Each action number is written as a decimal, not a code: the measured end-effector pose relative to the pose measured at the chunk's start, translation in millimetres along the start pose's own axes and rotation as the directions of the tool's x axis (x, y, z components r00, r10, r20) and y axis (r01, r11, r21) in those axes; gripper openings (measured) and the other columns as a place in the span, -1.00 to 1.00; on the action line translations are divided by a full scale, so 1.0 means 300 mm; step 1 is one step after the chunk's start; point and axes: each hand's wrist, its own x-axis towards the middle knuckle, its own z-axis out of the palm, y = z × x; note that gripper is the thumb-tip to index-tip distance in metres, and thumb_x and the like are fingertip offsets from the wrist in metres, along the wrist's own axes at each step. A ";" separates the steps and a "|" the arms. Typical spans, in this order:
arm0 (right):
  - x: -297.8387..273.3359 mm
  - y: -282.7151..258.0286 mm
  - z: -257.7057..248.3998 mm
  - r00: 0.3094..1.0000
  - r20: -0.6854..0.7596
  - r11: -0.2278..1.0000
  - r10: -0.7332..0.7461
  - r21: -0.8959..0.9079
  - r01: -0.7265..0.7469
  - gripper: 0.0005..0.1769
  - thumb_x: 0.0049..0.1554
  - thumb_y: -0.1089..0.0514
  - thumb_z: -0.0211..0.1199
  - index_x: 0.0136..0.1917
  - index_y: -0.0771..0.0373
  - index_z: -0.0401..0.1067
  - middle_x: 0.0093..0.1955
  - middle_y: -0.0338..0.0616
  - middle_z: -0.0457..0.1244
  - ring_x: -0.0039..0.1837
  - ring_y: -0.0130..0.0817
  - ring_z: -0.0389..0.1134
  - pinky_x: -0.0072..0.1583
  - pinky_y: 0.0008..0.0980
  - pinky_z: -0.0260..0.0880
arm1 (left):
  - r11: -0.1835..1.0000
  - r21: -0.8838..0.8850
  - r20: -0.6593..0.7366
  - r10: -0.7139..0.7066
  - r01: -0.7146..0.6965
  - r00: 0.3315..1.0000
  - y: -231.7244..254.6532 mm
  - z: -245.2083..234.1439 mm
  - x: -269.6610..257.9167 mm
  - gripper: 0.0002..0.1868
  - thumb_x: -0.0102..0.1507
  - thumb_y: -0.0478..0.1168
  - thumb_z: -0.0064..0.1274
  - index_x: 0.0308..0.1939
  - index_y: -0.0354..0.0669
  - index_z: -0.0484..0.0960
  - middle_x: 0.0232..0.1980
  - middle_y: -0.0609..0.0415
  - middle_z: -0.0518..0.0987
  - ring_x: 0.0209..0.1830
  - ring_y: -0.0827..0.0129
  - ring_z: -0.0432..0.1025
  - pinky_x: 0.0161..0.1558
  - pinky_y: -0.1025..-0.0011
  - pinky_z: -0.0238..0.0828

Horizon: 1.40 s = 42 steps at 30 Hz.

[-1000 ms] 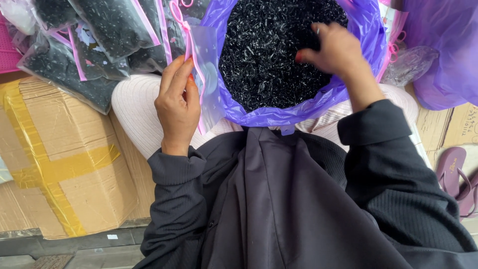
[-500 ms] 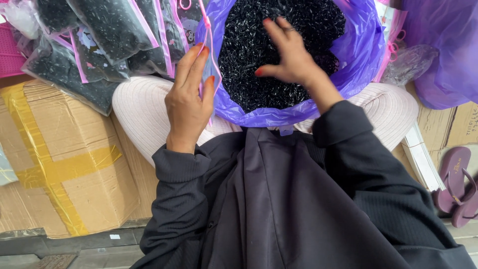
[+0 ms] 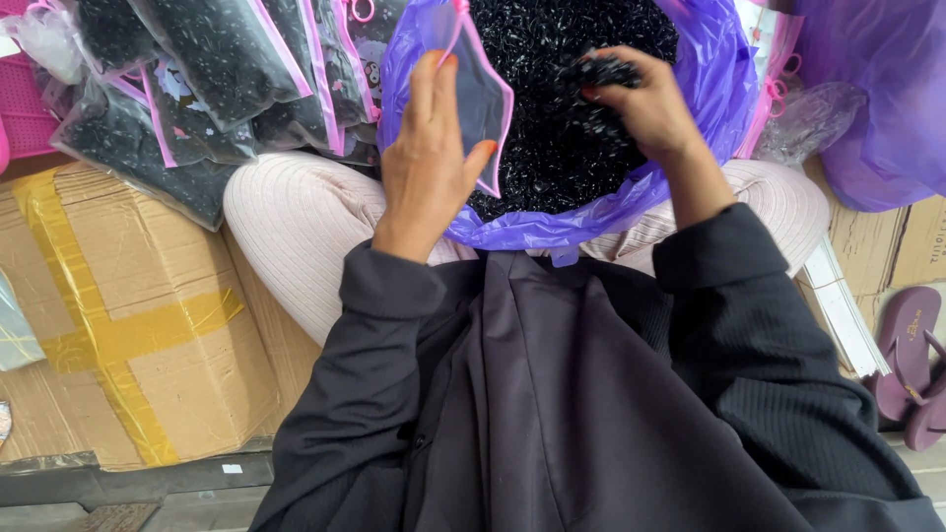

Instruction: The person packs small black elastic bands from a large purple bag into individual clear plastic pouches, then zips each pouch closed and places it aside.

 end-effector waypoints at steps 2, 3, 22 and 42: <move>-0.045 -0.080 -0.026 0.998 0.000 0.988 0.061 0.142 -0.060 -0.58 0.17 0.46 0.20 0.20 0.07 0.49 0.17 -0.20 0.39 0.12 -0.44 0.44 0.08 -0.48 0.58 | 1.000 0.006 0.027 0.010 -0.011 1.000 0.013 0.035 0.036 -0.03 0.18 -0.07 0.51 0.43 -0.38 0.19 0.50 -0.15 0.09 0.25 -0.02 0.51 -0.03 0.26 0.73; -0.068 -0.120 -0.041 0.993 0.007 0.952 0.122 0.281 -0.119 -0.61 0.18 0.45 0.17 0.19 0.07 0.49 0.13 -0.18 0.40 0.03 -0.44 0.46 -0.12 -0.40 0.63 | 1.000 0.010 0.055 0.021 -0.022 0.998 0.022 0.054 0.055 -0.04 0.18 -0.09 0.50 0.43 -0.41 0.18 0.51 -0.17 0.08 0.21 -0.02 0.50 -0.12 0.32 0.75; -0.109 -0.269 0.164 0.967 0.253 0.975 0.021 -0.221 0.036 -0.14 0.17 0.28 0.14 0.65 0.14 -0.13 0.71 0.04 -0.17 0.69 0.14 -0.21 0.59 -0.09 -0.13 | 0.873 -0.473 0.146 -0.057 0.121 0.988 0.057 0.185 0.066 -0.06 0.07 -0.63 0.05 0.51 -0.27 0.04 0.60 -0.01 -0.03 0.18 -0.04 0.59 -0.13 0.26 0.70; -0.190 -0.286 0.061 0.925 0.025 0.809 -0.379 -0.477 0.345 -0.73 0.28 0.45 0.11 0.16 0.29 0.55 -0.05 -0.09 0.39 -0.18 -0.45 0.44 -0.37 -0.53 0.43 | 0.842 -0.533 0.090 -0.044 0.086 0.995 0.062 0.190 0.028 -0.16 0.21 -0.53 0.03 0.55 -0.07 0.12 0.61 0.13 0.08 -0.40 0.41 0.49 -0.28 0.42 0.59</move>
